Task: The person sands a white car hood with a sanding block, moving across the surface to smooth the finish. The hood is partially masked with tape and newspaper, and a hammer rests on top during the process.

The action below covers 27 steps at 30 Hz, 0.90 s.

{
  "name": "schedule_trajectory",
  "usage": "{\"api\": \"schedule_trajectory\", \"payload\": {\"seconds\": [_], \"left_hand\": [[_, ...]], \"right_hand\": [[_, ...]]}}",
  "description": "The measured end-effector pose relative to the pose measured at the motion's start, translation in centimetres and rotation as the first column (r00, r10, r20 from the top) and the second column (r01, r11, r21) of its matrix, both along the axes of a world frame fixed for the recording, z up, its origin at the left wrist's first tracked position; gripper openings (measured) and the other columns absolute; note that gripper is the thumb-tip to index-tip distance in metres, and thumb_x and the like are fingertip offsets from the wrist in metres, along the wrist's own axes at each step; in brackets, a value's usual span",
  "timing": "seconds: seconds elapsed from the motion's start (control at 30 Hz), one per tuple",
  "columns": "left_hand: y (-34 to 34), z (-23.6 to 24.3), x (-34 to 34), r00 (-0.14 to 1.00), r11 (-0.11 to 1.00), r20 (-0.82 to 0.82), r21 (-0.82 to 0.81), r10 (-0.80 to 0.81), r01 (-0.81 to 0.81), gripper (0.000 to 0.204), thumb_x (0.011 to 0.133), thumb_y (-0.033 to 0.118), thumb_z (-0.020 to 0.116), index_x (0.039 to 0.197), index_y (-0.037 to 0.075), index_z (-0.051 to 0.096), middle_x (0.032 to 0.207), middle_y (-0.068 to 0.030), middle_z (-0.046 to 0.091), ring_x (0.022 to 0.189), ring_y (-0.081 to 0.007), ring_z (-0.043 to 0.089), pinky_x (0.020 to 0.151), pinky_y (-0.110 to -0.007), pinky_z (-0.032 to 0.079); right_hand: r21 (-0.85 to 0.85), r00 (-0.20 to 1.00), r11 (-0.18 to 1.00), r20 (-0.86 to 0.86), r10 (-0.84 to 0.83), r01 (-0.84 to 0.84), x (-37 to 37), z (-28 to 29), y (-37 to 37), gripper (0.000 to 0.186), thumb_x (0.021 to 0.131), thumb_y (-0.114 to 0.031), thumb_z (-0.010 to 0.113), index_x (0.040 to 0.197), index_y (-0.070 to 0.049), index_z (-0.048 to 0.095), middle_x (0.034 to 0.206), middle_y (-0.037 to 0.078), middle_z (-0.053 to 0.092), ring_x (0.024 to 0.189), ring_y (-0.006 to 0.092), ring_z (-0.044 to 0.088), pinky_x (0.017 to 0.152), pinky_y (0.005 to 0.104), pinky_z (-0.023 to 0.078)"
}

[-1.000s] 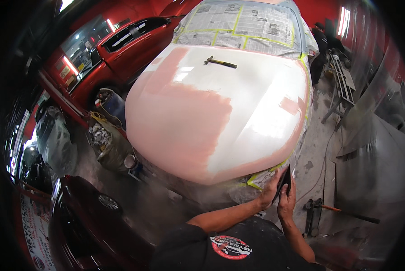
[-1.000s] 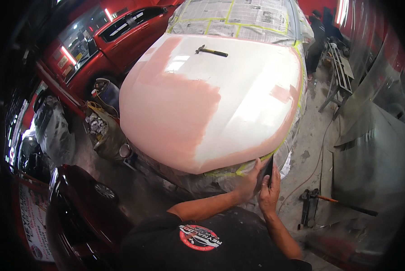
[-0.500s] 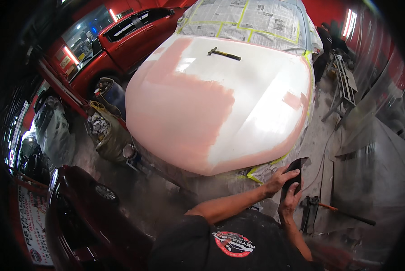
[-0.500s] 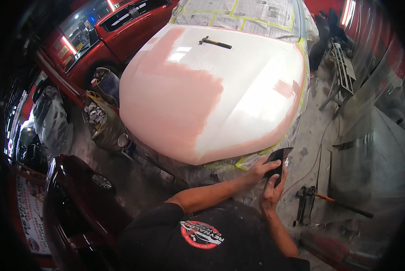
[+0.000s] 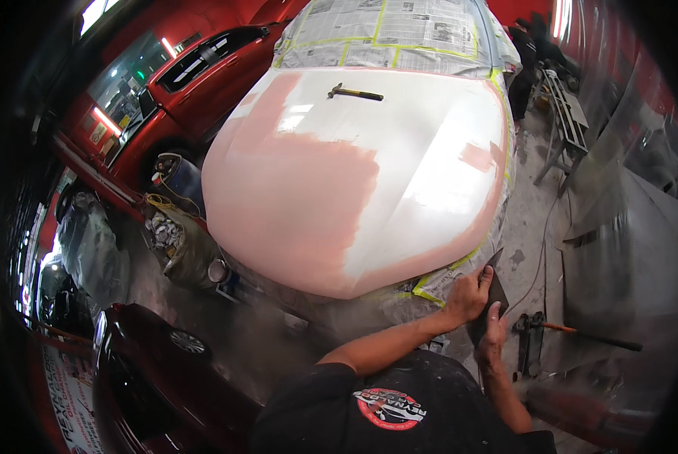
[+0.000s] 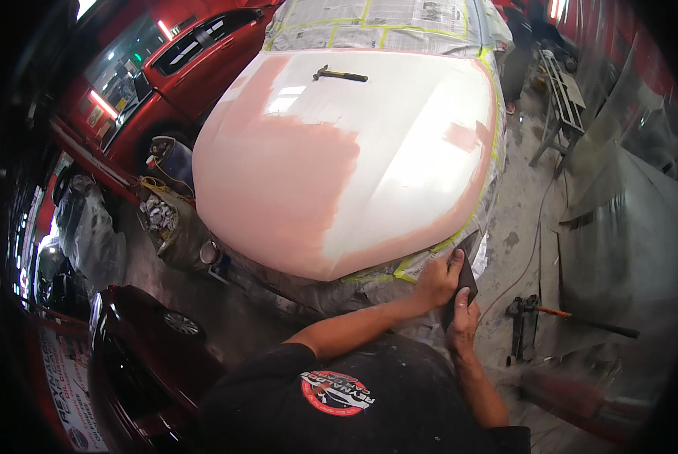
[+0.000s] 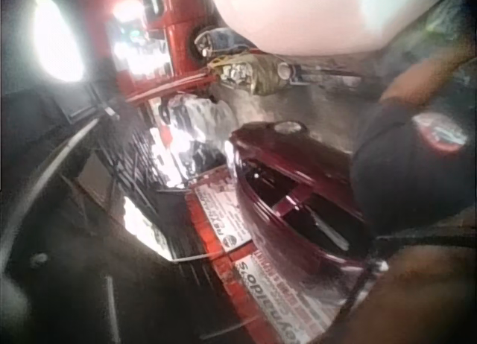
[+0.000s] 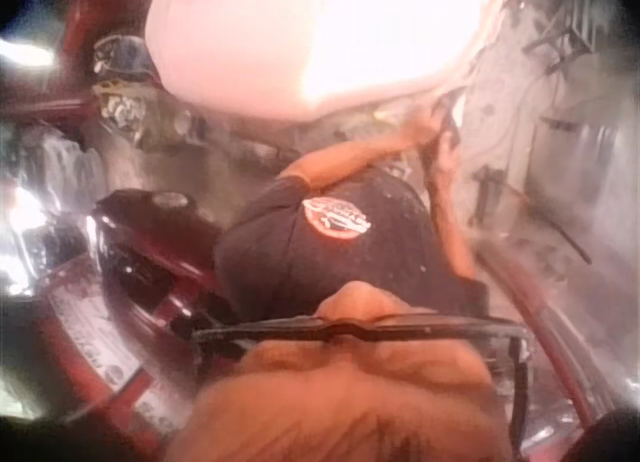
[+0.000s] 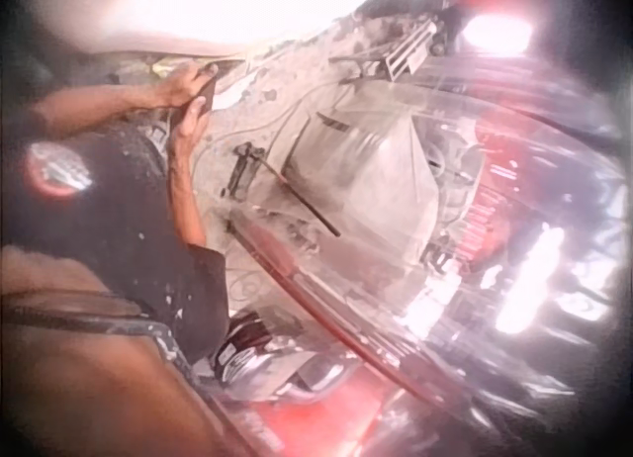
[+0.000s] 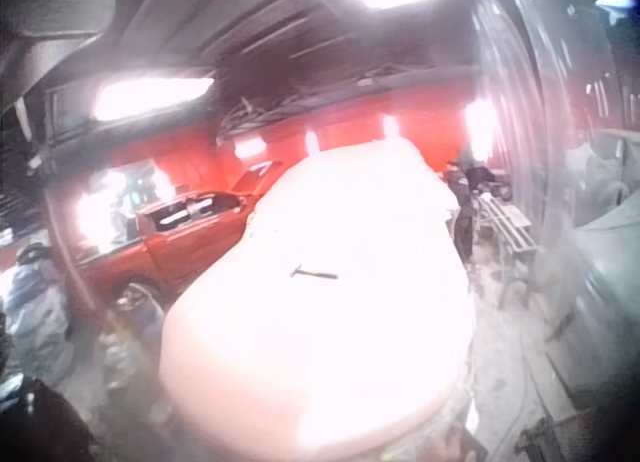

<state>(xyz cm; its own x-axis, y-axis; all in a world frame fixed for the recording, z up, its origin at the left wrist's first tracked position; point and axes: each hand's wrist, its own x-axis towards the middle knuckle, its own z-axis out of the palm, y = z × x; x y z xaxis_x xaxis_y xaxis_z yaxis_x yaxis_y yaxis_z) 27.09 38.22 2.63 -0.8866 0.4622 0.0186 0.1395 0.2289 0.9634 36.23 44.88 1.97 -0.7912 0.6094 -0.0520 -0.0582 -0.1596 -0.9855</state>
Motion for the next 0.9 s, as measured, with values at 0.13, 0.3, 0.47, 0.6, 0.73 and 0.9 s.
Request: {"api": "schedule_trajectory", "payload": {"seconds": [0.13,0.3,0.47,0.6,0.73,0.9], "left_hand": [[-1.7,-1.2,0.4,0.907,0.968,-0.419,0.243,0.039,0.071,0.054,0.102,0.036,0.046,0.139,-0.004,0.047,0.125,-0.0355,0.056,0.121,-0.0465,0.055,0.103,-0.048,0.042],[-2.2,-2.8,2.2,0.489,0.889,-0.852,0.064,-0.188,0.453,0.063,0.098,0.02,0.052,0.15,-0.004,0.027,0.149,-0.0339,0.035,0.14,-0.0434,0.038,0.115,-0.054,0.03],[-0.2,-3.0,0.5,0.776,0.974,-0.624,0.105,-0.094,0.202,0.063,0.095,0.02,0.056,0.145,-0.011,0.033,0.138,-0.0331,0.048,0.123,-0.0504,0.051,0.112,-0.052,0.035],[-1.4,-2.2,0.4,0.829,0.926,-0.47,0.062,-0.302,0.372,0.05,0.101,0.021,0.048,0.144,-0.004,0.04,0.12,-0.0309,0.059,0.115,-0.0468,0.056,0.1,-0.047,0.043],[-0.6,-2.5,1.0,0.98,0.998,0.194,-0.051,-0.034,0.044,0.047,0.098,0.029,0.06,0.132,-0.003,0.053,0.113,-0.0189,0.065,0.102,-0.0252,0.062,0.093,-0.036,0.048],[0.8,-9.3,-1.6,0.693,0.904,0.698,0.394,-0.18,-0.162,0.051,0.097,0.035,0.059,0.138,0.007,0.049,0.124,-0.0086,0.059,0.113,-0.0206,0.057,0.1,-0.032,0.044]], "right_hand": [[-0.053,0.991,0.996,0.109,0.077,-0.071,0.9,0.9,4.4,0.048,0.102,-0.037,0.051,0.129,0.003,0.055,0.119,0.011,0.062,0.102,0.017,0.061,0.088,0.0299,0.049],[-0.543,0.991,0.836,0.136,-0.015,0.087,-1.1,-2.0,6.8,0.047,0.1,-0.04,0.057,0.128,-0.003,0.056,0.101,0.008,0.064,0.088,0.0149,0.063,0.073,0.0285,0.051],[-0.61,0.938,0.764,0.094,0.334,-0.211,1.9,-6.8,5.0,0.051,0.096,-0.042,0.062,0.128,-0.002,0.056,0.088,0.001,0.063,0.074,0.0121,0.06,0.063,0.0266,0.049],[-0.248,0.834,0.863,0.245,0.495,-0.44,5.7,-3.2,10.3,0.067,0.092,-0.042,0.068,0.135,0.007,0.051,0.097,0.005,0.066,0.081,0.0122,0.06,0.074,0.0289,0.052],[0.194,0.955,0.981,0.286,-0.081,0.025,8.3,-5.6,14.2,0.056,0.089,-0.022,0.072,0.135,0.001,0.051,0.114,0.01,0.061,0.1,0.0168,0.057,0.096,0.0311,0.044],[0.436,0.981,0.893,0.099,-0.168,0.109,7.6,-1.3,9.0,0.03,0.09,-0.003,0.061,0.119,0.001,0.053,0.119,0.01,0.056,0.108,0.0168,0.054,0.097,0.0304,0.042]]}}
